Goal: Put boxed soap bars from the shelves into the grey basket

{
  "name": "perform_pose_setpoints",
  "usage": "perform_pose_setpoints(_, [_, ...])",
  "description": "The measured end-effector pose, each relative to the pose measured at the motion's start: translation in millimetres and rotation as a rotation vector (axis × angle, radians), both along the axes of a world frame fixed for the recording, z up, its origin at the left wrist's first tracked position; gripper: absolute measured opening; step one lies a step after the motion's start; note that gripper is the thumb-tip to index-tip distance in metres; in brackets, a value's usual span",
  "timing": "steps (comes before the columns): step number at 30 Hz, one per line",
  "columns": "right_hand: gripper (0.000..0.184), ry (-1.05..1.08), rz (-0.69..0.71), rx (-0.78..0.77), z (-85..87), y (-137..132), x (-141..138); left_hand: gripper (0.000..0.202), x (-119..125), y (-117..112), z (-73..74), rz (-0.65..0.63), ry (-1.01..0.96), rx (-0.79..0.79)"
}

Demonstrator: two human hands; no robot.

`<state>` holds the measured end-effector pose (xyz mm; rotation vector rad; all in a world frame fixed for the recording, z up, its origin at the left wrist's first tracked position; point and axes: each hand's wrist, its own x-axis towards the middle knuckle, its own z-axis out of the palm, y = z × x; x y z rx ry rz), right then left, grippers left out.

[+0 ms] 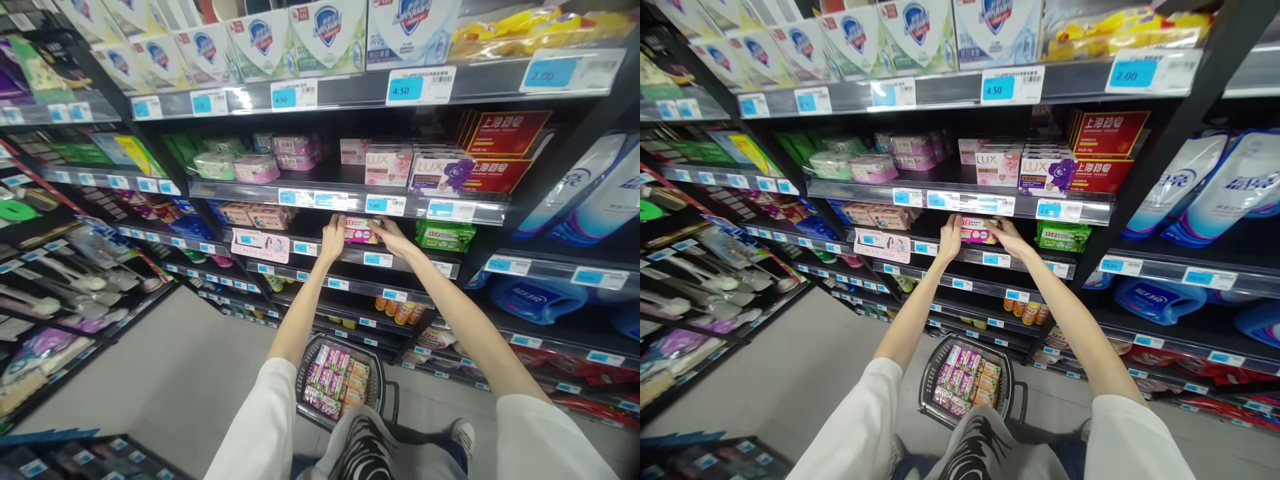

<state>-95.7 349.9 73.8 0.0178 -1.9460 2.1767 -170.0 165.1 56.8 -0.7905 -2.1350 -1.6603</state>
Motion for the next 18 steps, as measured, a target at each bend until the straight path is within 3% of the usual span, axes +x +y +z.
perform_pose_setpoints(6, [0.051, 0.020, -0.003, -0.063, 1.3, 0, 1, 0.054, 2, 2, -3.3, -0.022, 0.016, 0.011])
perform_pose_setpoints(10, [0.044, 0.056, -0.073, -0.176, 2.3, 0, -2, 0.050, 3, 6, -10.9, 0.065, 0.233, 0.027])
perform_pose_setpoints(14, [0.032, -0.031, -0.267, -0.247, 3.3, 2, -9, 0.057, 10, 12, -15.2, 0.062, 0.476, -0.136])
perform_pose_setpoints(18, [0.026, -0.032, -0.315, -0.270, 4.2, 4, -11, 0.059, 19, 19, -9.1, 0.060, 0.504, -0.242])
